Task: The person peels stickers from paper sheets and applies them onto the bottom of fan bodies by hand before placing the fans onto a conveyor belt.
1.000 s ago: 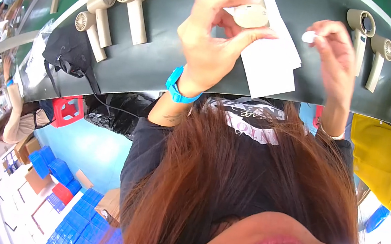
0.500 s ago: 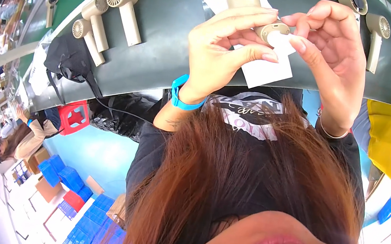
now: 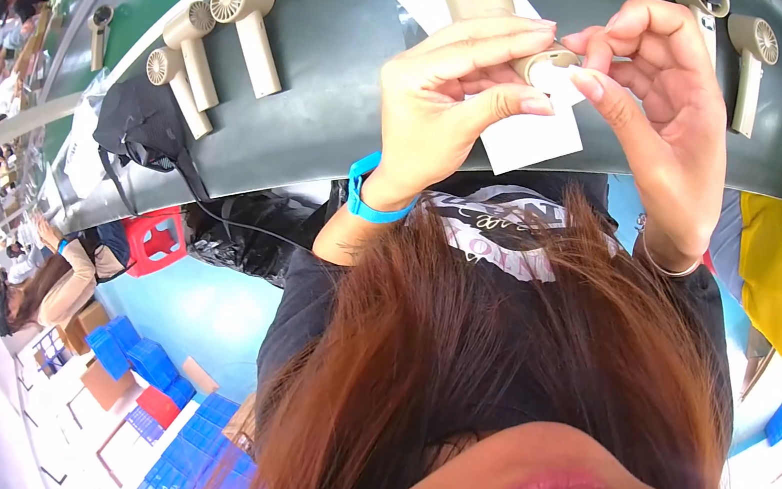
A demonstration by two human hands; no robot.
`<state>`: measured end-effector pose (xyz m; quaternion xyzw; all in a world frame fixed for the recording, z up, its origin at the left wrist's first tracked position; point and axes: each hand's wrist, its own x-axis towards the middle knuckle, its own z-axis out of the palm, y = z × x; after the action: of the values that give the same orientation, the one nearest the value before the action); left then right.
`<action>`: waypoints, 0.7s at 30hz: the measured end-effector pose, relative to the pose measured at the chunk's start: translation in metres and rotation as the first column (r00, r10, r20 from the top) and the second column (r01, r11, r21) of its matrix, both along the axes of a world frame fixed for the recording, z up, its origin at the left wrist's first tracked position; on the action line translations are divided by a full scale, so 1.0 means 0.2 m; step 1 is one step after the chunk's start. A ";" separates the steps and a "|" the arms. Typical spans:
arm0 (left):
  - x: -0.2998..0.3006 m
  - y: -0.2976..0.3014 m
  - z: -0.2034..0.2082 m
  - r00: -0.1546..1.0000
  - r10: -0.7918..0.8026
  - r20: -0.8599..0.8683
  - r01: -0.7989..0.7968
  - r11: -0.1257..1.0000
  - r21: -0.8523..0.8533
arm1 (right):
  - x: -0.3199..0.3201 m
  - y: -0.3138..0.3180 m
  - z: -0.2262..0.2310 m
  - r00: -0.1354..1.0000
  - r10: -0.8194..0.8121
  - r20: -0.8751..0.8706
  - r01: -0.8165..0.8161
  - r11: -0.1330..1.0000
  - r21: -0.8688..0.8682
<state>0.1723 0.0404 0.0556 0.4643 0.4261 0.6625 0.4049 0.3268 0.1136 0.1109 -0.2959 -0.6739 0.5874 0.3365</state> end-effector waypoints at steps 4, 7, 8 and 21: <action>0.00 0.01 0.00 1.000 0.003 -0.027 -0.003 1.000 0.018 | 0.01 0.01 -0.01 1.000 0.012 0.021 -0.013 0.999 0.046; 0.00 0.00 0.00 1.000 0.005 -0.014 -0.005 1.000 0.008 | -0.04 -0.01 0.10 1.000 -0.018 0.026 0.021 0.989 -0.145; 0.00 0.00 0.00 1.000 0.002 -0.016 -0.002 1.000 0.007 | -0.03 0.00 0.08 0.999 -0.021 0.024 0.024 0.989 -0.146; 0.01 0.00 0.01 1.000 -0.011 -0.012 0.011 0.999 0.030 | 0.00 0.02 0.02 0.999 -0.010 -0.051 -0.003 0.970 -0.241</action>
<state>0.1750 0.0407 0.0566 0.4766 0.4158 0.6639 0.3991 0.3274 0.1175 0.1155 -0.3205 -0.5880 0.6718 0.3165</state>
